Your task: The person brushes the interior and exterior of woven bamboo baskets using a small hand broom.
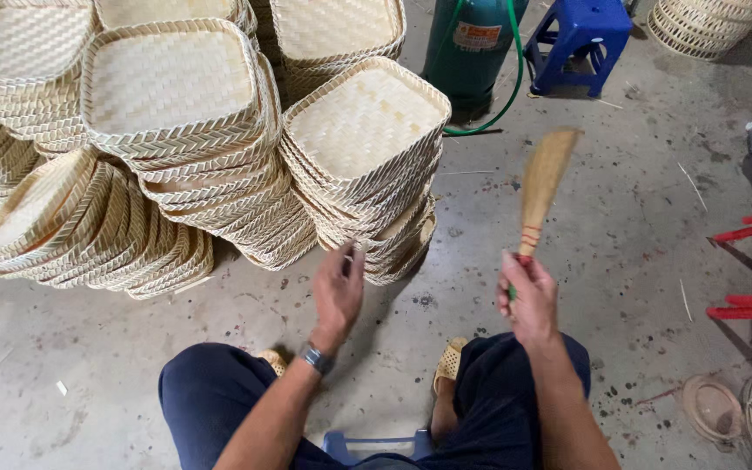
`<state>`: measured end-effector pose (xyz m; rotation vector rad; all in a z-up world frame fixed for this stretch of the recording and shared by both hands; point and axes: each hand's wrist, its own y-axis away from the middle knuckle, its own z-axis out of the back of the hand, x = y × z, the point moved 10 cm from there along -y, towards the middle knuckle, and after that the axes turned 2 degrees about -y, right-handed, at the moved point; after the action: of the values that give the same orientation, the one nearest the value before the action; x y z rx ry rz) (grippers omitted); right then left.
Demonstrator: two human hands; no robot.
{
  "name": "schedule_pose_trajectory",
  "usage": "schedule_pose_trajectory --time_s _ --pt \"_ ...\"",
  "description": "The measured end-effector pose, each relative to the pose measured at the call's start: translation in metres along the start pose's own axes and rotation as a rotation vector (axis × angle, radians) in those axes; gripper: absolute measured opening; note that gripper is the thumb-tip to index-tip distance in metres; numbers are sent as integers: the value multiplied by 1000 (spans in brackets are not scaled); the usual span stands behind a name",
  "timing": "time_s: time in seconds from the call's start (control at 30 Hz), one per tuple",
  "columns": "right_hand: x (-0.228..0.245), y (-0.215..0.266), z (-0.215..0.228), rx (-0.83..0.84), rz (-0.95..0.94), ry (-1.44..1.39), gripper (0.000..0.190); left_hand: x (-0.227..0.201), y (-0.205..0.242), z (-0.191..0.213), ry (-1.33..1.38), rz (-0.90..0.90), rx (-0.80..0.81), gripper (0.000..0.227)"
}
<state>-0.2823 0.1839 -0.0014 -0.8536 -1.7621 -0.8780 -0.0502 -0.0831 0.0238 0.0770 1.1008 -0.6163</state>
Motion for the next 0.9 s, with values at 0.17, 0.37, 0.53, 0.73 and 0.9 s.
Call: schedule_pose_trajectory --time_s 0.17,0.37,0.53,0.73,0.9 --pt "21 5 -37 27 179 158 21 -70 -75 68 -89 -206 -194 42" --pt "109 -92 -103 63 311 492 24 -51 -79 72 81 -125 -162 53" --pt "148 -183 -165 8 419 782 44 -31 -89 63 252 -53 -156 59" --pt "132 -236 -198 20 581 1206 48 -7 -82 41 434 181 -93 67" --pt "143 -216 -188 -28 422 901 29 -10 -87 20 595 160 -100 70"
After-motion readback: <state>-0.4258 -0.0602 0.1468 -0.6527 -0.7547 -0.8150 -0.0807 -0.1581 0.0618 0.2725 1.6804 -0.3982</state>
